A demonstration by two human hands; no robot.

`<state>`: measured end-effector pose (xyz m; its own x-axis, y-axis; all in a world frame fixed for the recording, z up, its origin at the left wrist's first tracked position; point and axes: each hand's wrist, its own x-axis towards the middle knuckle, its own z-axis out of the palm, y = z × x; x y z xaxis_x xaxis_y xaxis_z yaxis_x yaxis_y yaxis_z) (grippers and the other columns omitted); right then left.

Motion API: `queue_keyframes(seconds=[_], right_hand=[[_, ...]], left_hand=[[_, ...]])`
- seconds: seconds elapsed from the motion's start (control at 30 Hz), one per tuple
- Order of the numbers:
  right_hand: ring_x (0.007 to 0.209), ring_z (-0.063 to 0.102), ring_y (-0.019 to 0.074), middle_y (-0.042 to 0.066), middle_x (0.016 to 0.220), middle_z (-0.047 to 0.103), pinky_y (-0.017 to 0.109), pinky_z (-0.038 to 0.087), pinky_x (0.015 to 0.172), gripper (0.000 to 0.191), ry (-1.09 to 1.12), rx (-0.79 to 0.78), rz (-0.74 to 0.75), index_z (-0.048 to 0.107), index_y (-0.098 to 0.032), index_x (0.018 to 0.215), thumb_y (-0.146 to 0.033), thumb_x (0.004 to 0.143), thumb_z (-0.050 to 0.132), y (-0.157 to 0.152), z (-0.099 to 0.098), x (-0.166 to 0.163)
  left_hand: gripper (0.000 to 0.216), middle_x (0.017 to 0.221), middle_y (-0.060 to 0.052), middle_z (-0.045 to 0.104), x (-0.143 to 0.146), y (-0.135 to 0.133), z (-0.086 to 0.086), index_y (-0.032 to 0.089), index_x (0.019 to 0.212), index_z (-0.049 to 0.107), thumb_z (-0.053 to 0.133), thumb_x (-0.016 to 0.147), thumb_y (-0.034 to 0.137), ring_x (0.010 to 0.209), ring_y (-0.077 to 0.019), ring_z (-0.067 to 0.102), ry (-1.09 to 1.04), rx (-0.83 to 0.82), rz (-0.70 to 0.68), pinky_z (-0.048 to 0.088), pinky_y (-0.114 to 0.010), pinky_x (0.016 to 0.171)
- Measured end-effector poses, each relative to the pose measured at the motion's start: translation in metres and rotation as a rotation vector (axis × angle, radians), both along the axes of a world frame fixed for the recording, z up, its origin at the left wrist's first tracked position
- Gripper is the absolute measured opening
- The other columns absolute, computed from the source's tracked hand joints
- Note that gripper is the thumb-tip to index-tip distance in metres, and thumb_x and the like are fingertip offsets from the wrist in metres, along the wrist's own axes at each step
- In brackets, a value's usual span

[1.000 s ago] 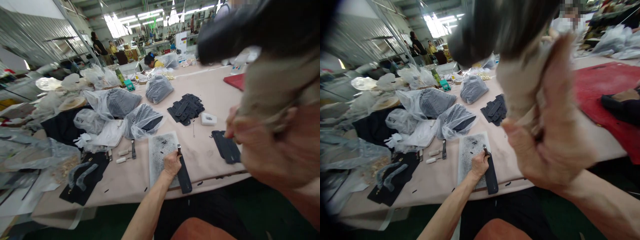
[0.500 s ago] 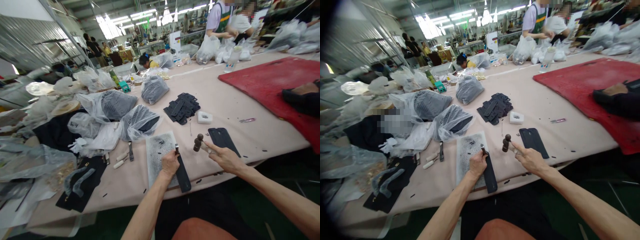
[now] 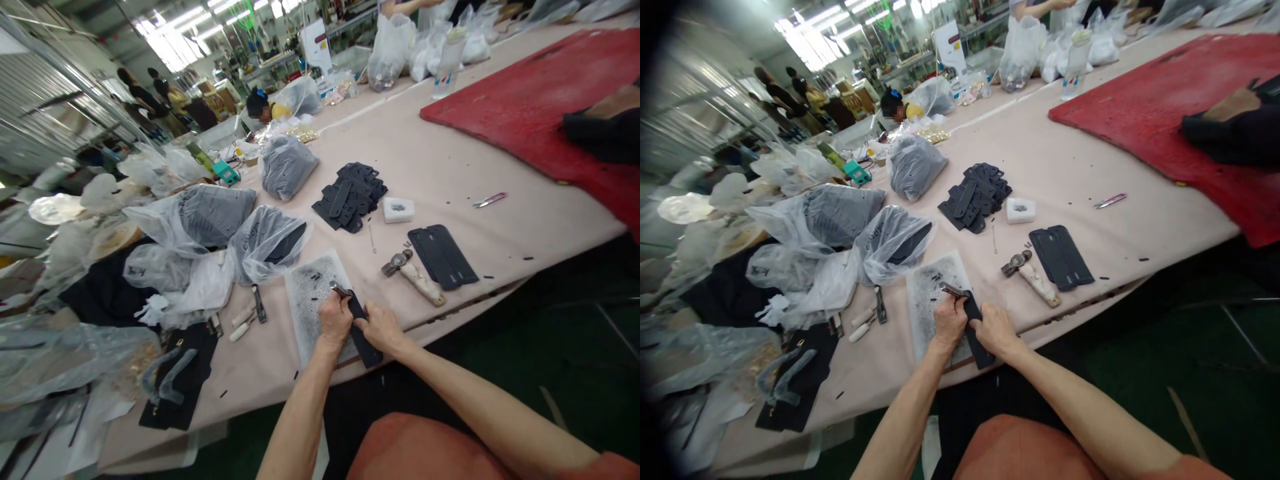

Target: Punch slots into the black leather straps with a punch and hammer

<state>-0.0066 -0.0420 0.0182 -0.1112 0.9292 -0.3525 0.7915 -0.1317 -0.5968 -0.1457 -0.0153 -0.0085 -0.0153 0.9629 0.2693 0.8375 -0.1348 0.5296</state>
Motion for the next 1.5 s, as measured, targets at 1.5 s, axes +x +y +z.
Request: queue_keyframes(seconds=[1.5], right_hand=[[0.073, 0.054, 0.018, 0.002, 0.075, 0.057, 0.031, 0.044, 0.073, 0.032, 0.381, 0.374, -0.066, 0.068, -0.016, 0.111, -0.019, 0.08, 0.059, -0.003, -0.039, 0.006]], left_hand=[[0.019, 0.1, -0.005, 0.077, -0.015, -0.026, -0.001, 0.02, 0.099, 0.07, 0.055, 0.087, 0.017, 0.097, -0.019, 0.072, -0.334, -0.063, -0.056, 0.058, -0.033, 0.088]])
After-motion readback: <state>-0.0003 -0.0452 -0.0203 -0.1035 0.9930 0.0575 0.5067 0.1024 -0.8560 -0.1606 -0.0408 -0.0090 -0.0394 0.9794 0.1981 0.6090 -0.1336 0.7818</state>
